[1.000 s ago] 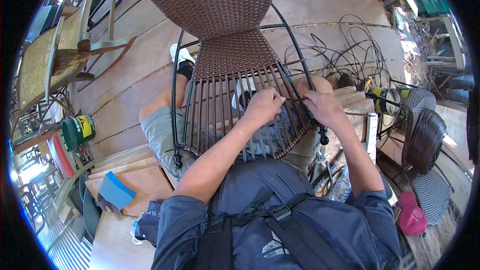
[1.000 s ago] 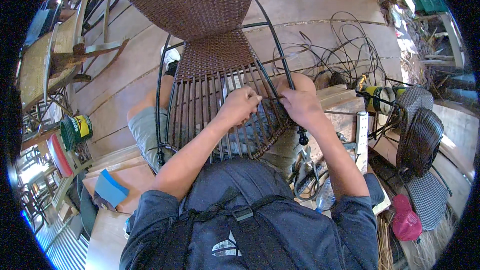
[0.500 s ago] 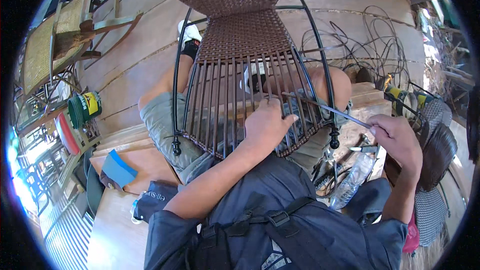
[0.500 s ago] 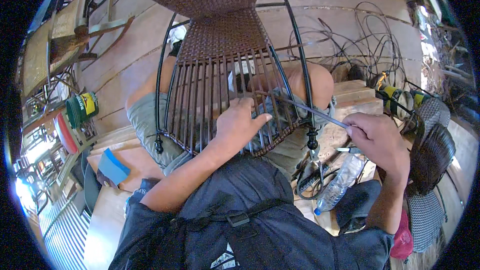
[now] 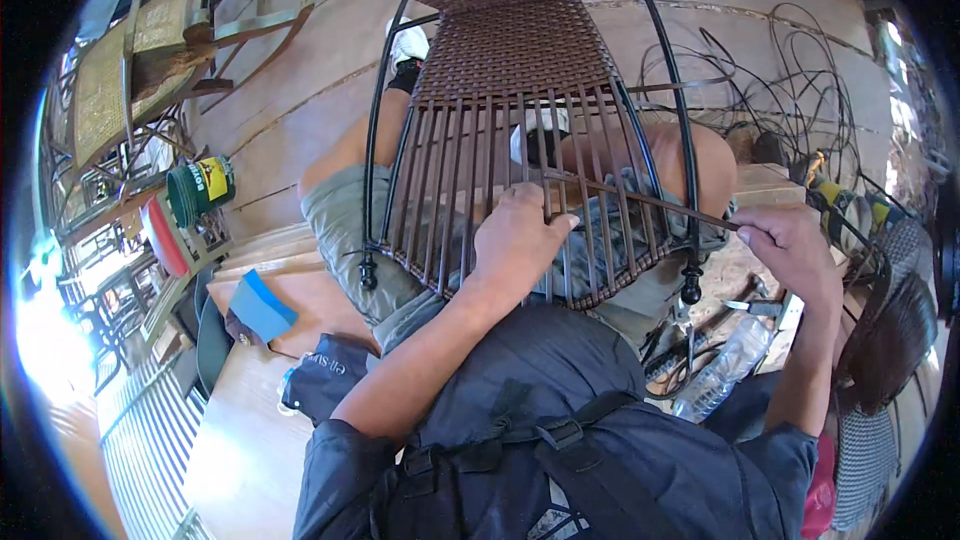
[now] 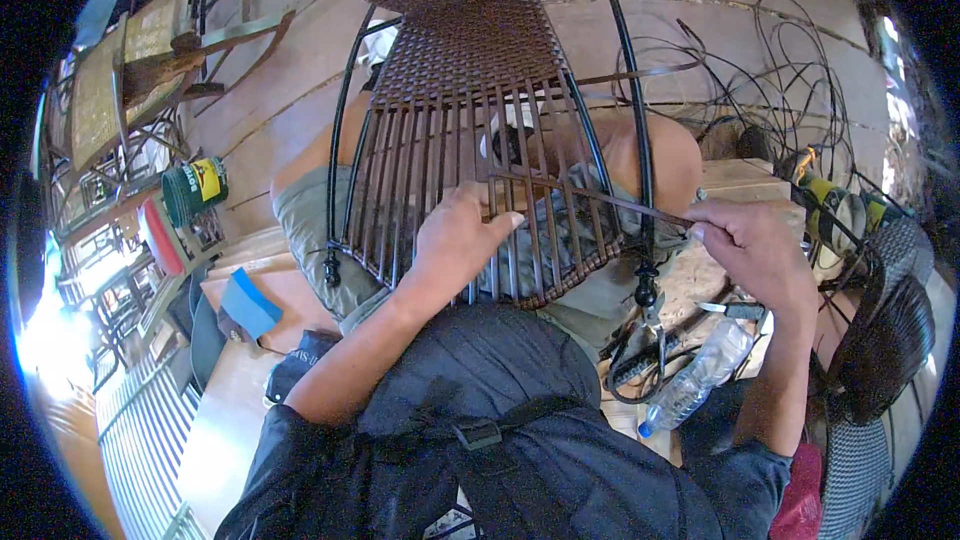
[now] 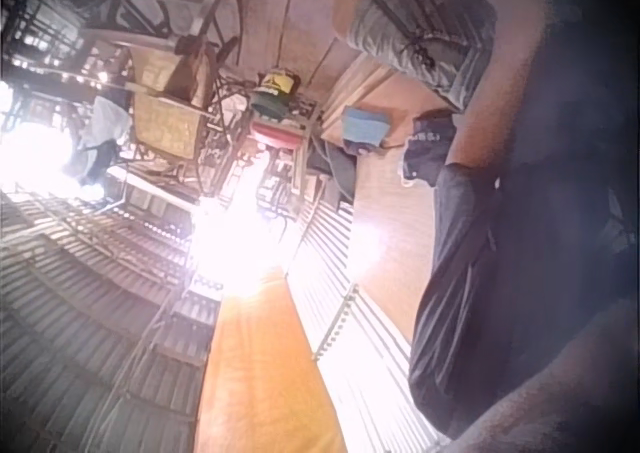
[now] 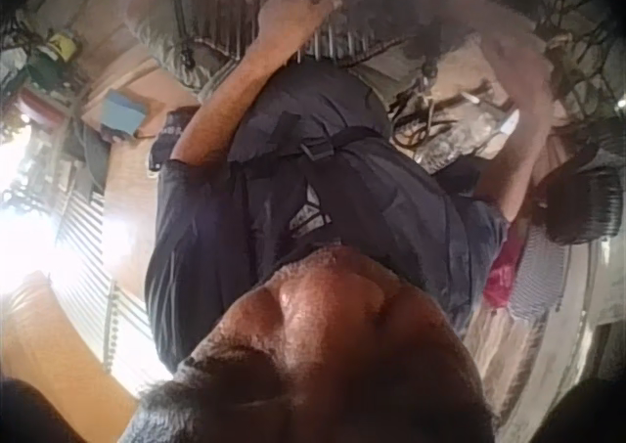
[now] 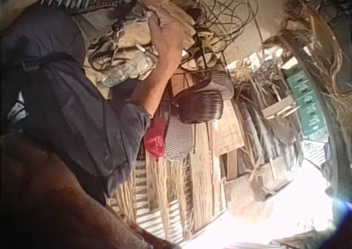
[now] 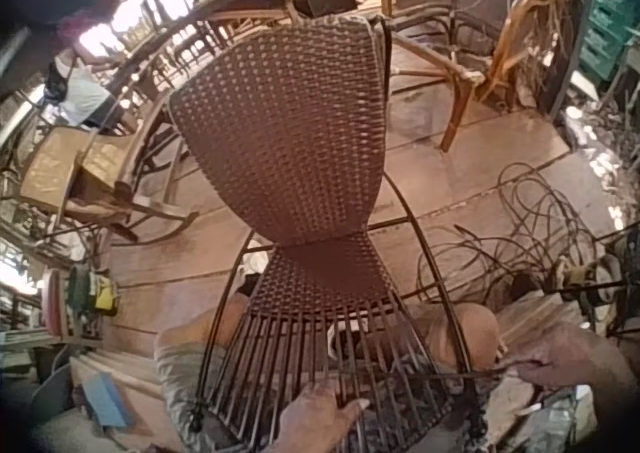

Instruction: Weaving a synthetic rattan chair by hand on a metal frame.

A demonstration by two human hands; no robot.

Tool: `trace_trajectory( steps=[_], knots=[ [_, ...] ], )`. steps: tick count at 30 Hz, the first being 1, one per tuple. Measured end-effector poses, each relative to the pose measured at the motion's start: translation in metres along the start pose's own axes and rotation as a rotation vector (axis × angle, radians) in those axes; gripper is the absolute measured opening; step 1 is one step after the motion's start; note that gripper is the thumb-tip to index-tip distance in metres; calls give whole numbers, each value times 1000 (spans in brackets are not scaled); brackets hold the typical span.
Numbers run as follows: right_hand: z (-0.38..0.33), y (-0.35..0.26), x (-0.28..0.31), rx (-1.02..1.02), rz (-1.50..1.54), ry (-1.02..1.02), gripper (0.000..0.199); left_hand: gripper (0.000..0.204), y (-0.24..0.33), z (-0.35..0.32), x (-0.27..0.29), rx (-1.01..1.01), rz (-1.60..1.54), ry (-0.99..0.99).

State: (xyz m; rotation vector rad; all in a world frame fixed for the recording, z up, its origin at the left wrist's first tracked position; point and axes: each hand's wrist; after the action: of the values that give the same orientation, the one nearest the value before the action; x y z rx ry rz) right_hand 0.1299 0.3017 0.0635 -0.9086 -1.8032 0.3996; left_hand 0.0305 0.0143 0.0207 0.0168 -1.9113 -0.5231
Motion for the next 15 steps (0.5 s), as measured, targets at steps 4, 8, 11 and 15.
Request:
trace_trajectory(
  steps=[4,8,11,15],
  knots=[
    [7,10,-8,103,73,45,20,37,1,5,11,214,-92,-156],
    [24,-7,-29,127,100,28,18,37,-19,-5,11,71,-12,133],
    [25,-9,-23,-27,146,8,15,43,-26,-2,12,174,32,54],
    [24,-5,-20,4,95,9,14,39,-29,4,16,254,-24,-68]
  ],
)
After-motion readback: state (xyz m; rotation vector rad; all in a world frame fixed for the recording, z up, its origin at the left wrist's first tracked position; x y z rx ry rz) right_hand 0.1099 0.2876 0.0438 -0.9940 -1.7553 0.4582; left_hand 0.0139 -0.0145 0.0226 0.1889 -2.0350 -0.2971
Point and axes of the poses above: each hand's wrist, its own z-axis towards the middle knuckle, its own x-axis out of the back of the hand, y = z × x, and after that the axes turned 13 degrees about y, right-handed
